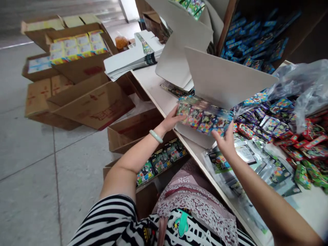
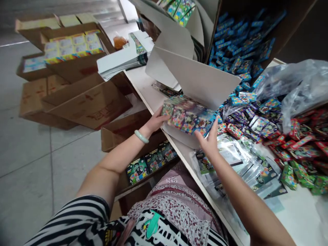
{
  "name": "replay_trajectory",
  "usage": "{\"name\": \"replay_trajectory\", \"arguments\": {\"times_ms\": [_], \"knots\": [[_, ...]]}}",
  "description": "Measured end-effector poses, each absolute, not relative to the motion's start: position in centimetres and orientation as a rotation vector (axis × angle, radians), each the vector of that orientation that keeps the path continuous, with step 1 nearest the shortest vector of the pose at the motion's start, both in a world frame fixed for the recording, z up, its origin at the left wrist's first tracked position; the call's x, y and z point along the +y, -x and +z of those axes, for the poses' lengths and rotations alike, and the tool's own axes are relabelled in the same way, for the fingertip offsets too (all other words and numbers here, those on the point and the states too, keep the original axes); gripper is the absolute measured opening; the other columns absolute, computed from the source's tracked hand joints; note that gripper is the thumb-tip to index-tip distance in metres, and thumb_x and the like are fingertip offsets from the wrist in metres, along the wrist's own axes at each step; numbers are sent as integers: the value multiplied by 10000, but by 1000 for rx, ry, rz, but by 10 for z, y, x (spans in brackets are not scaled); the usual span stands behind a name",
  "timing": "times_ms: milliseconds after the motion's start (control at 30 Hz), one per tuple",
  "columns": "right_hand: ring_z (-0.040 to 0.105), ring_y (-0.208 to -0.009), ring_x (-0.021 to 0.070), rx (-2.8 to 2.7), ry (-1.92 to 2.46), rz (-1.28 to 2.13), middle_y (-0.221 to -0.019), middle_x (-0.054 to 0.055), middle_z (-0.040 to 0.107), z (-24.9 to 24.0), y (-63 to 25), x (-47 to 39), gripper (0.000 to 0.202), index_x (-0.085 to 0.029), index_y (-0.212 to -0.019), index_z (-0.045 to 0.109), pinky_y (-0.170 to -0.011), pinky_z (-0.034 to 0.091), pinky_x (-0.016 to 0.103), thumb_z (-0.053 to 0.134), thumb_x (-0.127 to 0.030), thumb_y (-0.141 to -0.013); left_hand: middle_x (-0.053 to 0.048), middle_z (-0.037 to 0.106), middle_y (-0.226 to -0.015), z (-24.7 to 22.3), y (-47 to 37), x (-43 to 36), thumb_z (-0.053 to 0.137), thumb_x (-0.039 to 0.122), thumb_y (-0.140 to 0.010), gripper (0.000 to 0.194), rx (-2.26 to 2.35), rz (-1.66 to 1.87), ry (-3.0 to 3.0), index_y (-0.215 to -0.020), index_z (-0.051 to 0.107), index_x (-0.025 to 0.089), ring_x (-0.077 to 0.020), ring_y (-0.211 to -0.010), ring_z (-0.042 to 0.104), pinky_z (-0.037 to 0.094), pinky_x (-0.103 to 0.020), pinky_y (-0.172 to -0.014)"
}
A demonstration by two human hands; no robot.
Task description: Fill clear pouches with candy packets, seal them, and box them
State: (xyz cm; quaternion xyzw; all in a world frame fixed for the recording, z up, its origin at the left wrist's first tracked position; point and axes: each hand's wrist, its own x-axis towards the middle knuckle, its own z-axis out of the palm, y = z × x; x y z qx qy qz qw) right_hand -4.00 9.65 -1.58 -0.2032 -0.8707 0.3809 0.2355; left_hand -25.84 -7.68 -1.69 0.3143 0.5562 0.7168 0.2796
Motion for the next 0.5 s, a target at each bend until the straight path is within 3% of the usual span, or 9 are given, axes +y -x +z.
{"name": "replay_trajectory", "arguments": {"times_ms": [133, 367, 500], "knots": [[57, -1555, 334, -2387, 543, 937, -1670, 169, 33, -49, 30, 83, 1118, -163, -1575, -142, -1239, 123, 555, 609, -529, -832, -144, 539, -1442, -41, 265, -94, 886, 475, -565, 996, 1637, 1779, -1053, -1414, 457, 182, -362, -1361, 486, 339, -468, -1177], [160, -1521, 388, -2481, 556, 839, -1646, 204, 124, -63, 20, 72, 1130, -173, -1573, -180, -1194, 214, 609, 627, -464, -837, -121, 186, -1671, -45, 280, -102, 802, 430, -704, 1071, 1646, 1527, -1400, -1580, 211, 252, -325, -1550, 165, 120, -472, -1265], [108, -1534, 392, -2510, 552, 802, -1655, 209, 68, -69, 16, 70, 1131, -176, -1563, -213, -1190, 208, 620, 621, -428, -841, -54, 207, -1673, -48, 269, -99, 784, 547, -715, 1018, 1554, 1642, -1359, -1560, 260, 329, -312, -1554, 156, 129, -491, -1265]]}}
